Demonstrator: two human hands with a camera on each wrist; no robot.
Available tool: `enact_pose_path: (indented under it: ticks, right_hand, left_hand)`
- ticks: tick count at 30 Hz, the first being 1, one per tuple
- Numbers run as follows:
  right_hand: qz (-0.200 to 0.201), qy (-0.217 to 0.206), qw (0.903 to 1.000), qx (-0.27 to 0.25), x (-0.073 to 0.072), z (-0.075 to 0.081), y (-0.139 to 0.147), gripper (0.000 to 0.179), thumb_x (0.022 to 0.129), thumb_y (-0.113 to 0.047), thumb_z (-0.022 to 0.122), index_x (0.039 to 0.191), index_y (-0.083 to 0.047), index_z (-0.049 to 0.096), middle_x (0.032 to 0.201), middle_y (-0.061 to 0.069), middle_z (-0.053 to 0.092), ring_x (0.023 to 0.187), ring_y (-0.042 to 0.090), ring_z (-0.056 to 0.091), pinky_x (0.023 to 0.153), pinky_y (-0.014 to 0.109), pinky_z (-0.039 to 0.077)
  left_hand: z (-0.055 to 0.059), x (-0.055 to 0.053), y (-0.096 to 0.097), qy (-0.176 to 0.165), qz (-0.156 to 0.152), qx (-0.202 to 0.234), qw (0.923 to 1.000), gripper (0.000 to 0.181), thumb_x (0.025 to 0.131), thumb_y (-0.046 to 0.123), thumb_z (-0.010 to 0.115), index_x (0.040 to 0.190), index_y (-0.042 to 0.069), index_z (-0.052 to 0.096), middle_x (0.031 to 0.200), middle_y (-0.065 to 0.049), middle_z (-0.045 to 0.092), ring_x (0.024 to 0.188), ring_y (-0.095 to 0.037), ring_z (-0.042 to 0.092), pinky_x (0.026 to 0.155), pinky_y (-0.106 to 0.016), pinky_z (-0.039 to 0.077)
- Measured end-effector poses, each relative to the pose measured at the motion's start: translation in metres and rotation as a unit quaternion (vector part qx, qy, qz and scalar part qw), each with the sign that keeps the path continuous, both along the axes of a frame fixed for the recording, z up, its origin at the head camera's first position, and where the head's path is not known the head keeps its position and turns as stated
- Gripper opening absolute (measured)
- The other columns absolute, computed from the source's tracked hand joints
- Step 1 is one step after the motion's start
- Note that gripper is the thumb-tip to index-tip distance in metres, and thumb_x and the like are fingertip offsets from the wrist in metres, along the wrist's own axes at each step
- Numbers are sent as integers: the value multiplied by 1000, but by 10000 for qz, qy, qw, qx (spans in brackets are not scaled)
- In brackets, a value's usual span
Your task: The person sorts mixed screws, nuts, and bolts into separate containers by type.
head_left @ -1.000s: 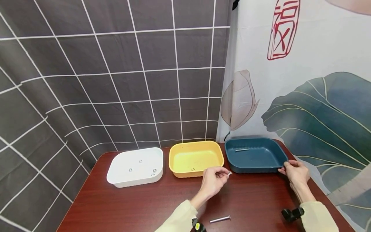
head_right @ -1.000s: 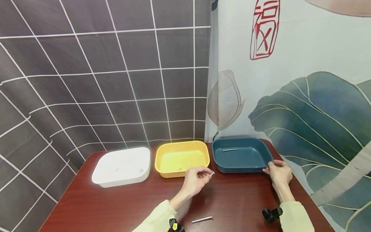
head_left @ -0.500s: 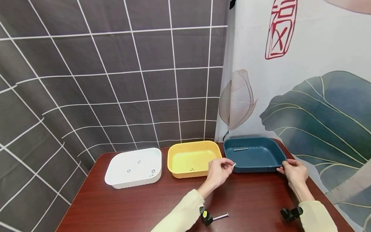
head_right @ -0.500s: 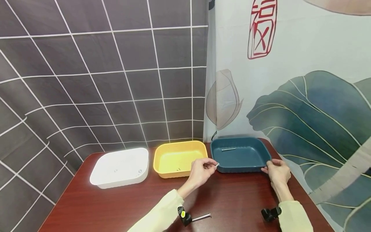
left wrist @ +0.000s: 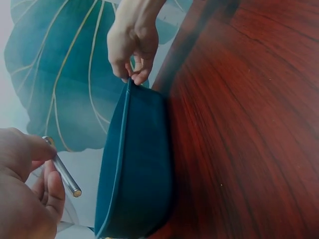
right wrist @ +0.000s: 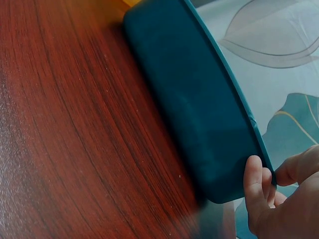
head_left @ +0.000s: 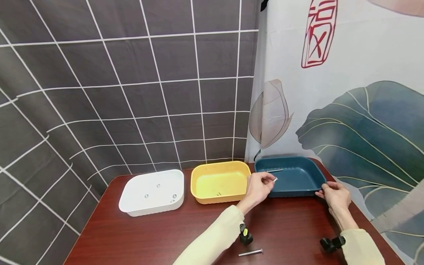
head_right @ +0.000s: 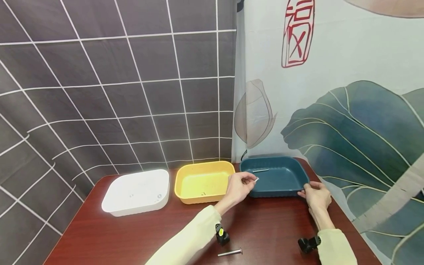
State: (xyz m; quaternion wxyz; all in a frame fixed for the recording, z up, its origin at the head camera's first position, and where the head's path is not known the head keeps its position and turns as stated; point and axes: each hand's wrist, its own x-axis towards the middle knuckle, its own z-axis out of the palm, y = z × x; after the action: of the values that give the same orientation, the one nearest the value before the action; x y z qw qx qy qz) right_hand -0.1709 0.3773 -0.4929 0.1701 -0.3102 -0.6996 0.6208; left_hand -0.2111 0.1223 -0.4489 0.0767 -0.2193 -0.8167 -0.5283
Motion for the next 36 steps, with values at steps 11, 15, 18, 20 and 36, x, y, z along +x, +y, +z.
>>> enact_pose_path:
  ticks: [11,15,18,20,36]
  right_hand:
    - [-12,67,9999,-76,1,3,0,42,99,-8,52,134,13,41,94,17,52,53,7,65,59,25,62]
    - [-46,61,10000,-57,1,4,0,41,100,-8,52,134,12,42,92,16,52,52,7,65,59,24,62]
    - [-89,89,9999,-51,1,4,-2,40,99,-7,52,133,12,43,89,14,52,51,7,65,58,24,62]
    - [-93,79,9999,-41,1,3,-2,40,99,-7,52,133,12,43,90,14,52,52,7,65,58,24,62]
    - [-94,51,9999,-33,2,4,-3,42,99,-7,52,134,12,42,93,16,52,52,6,65,58,23,62]
  left_hand:
    - [-4,-7,21,118,225,-351,9991,6,88,10,77,88,15,80,69,17,61,64,6,51,57,-4,45]
    - [-7,-10,25,195,282,-336,9988,8,89,9,76,90,16,80,72,17,61,66,6,52,59,-4,46]
    - [-8,-11,27,320,214,-274,9989,8,89,7,75,92,14,80,75,14,62,68,4,54,61,-5,47]
    - [-9,-12,28,397,174,-253,9987,9,89,7,75,92,13,80,77,13,62,69,4,54,62,-5,48]
    - [-10,-15,13,462,-397,-805,9949,42,93,12,71,134,15,66,123,-3,61,94,-15,60,74,-10,48]
